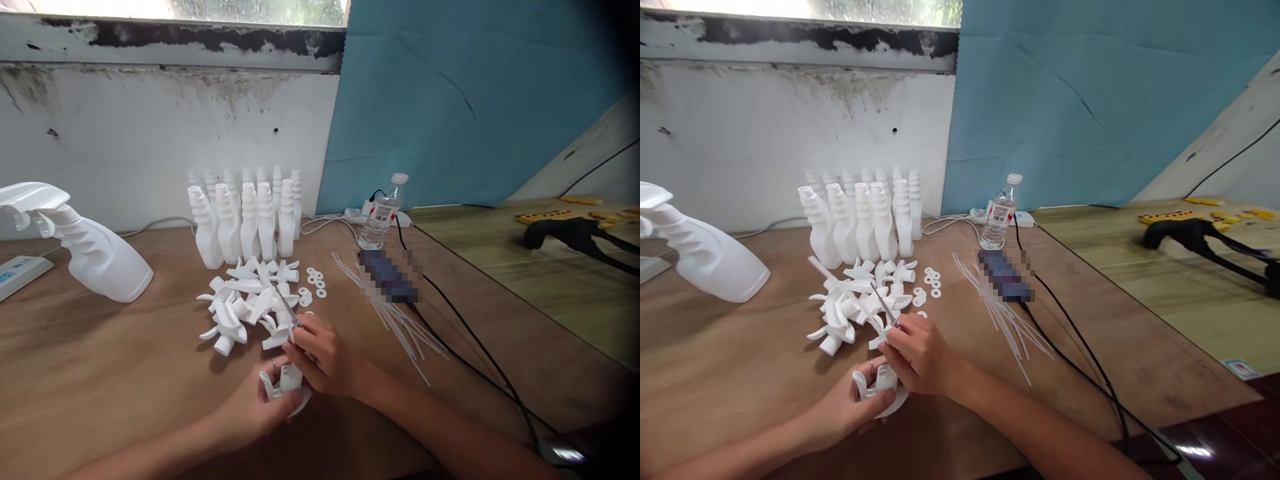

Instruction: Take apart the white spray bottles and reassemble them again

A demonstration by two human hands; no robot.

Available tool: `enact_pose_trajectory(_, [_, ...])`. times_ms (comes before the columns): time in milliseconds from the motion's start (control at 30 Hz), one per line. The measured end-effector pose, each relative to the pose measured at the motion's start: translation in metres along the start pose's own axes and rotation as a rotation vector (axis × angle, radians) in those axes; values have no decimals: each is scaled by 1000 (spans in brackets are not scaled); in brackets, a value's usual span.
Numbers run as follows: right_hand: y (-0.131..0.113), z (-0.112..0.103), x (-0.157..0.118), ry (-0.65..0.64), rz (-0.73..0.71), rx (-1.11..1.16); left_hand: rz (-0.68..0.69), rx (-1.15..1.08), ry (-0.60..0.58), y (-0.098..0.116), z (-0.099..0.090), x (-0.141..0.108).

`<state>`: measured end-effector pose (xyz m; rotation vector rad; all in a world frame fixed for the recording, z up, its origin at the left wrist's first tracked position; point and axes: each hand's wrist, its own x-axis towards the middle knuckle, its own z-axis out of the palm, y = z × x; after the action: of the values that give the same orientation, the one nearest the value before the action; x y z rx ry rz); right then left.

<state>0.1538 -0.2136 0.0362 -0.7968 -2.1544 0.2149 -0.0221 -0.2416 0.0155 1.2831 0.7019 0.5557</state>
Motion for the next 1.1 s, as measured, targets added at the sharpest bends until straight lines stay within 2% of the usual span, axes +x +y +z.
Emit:
enact_pose_trajectory(100, [2, 11, -3, 72, -35, -158, -28, -11, 14, 2, -2, 3])
enact_pose_trajectory(200, [10, 7, 2, 122, 65, -103, -13, 42, 0, 4, -4, 2])
enact_pose_trajectory(267, [25, -12, 10, 270, 223, -9, 45, 128, -68, 7, -2, -3])
enact_pose_trajectory(367, [62, -59, 18, 699, 549, -2, 88, 229, -193, 8, 1, -9])
enact_pose_trajectory(400, [74, -74, 18, 755, 607, -39, 86, 233, -205, 8, 2, -10])
enact_pose_trajectory(467, [97, -98, 14, 641, 705, -193, 109, 225, -178, 7, 0, -8])
enact_pose_trajectory(533, [112, -109, 6, 399, 806, -341, 144, 236, -118, 7, -5, -3])
enact_pose_trajectory(633, [121, -110, -6, 23, 951, -444, 184, 281, -19, 9, -12, 3])
enact_pose_trajectory(700, [121, -107, -10, -149, 1016, -439, 201, 275, 24, 9, -15, 4])
enact_pose_trajectory(733, [119, -107, -10, -165, 1029, -435, 197, 251, 38, 8, -16, 3])
enact_pose_trajectory(767, [117, -106, -9, -124, 1026, -431, 182, 218, 46, 7, -16, 3])
enact_pose_trajectory(833, [110, -104, -3, 68, 948, -364, 141, 169, 54, 5, -16, 1])
enact_pose_trajectory(900, [98, -99, 5, 253, 788, -127, 123, 179, 58, 3, -15, 0])
enact_pose_trajectory(933, [90, -94, 8, 298, 704, 49, 128, 196, 58, 3, -15, -1])
enact_pose_trajectory(1033, [62, -76, 13, 302, 536, 559, 127, 208, 62, 4, -15, 0])
enact_pose_trajectory(1100, [46, -62, 11, 183, 501, 807, 132, 243, 96, 6, -15, 0])
